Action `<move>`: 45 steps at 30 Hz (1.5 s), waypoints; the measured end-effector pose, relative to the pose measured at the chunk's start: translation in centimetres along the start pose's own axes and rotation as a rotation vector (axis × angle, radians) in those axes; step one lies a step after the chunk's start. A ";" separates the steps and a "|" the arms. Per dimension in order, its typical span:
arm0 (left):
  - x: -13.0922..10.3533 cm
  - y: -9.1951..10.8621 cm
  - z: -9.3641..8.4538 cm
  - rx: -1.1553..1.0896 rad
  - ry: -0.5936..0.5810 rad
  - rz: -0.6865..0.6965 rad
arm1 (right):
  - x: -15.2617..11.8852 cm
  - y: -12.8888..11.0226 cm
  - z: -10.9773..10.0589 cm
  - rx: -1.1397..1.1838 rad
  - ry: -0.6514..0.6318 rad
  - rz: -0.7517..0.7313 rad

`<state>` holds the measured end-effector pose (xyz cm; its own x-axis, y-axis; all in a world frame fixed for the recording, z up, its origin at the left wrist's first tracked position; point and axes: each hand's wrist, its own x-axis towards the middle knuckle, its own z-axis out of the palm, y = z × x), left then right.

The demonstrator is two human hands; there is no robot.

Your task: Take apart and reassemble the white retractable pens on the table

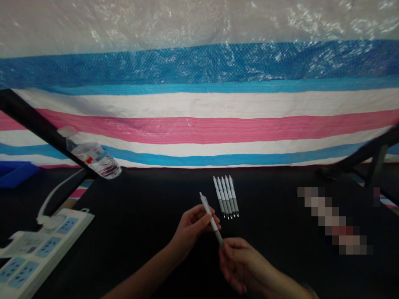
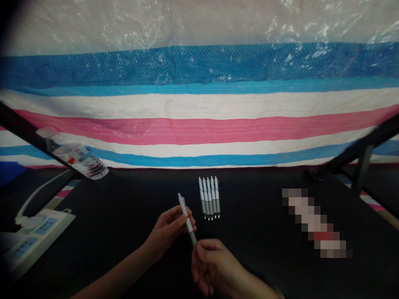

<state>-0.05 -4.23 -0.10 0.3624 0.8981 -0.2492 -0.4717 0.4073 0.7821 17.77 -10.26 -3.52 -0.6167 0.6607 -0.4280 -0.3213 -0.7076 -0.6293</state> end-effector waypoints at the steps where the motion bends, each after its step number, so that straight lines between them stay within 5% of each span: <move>1: 0.0 -0.1 0.0 0.001 -0.007 0.002 | 0.0 0.0 0.0 0.004 0.001 0.003; 7: 0.1 0.3 -0.2 0.103 0.004 0.066 | -0.5 -1.7 0.6 -0.220 0.031 -0.036; 11: 0.1 1.2 -0.3 0.222 0.020 0.093 | -0.9 -3.4 0.8 -0.668 0.203 -0.305; 14: 0.2 1.5 -0.4 0.269 0.007 0.087 | -0.8 -3.7 0.6 -0.785 0.252 -0.360; 45: 0.1 1.6 -0.4 0.273 0.037 0.099 | -0.4 -3.2 -0.2 -0.739 0.238 -0.340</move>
<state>-1.10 -3.36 0.91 0.2932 0.9388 -0.1810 -0.2676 0.2623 0.9271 19.17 -8.16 -1.46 -0.3775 0.9014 -0.2120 0.1412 -0.1702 -0.9752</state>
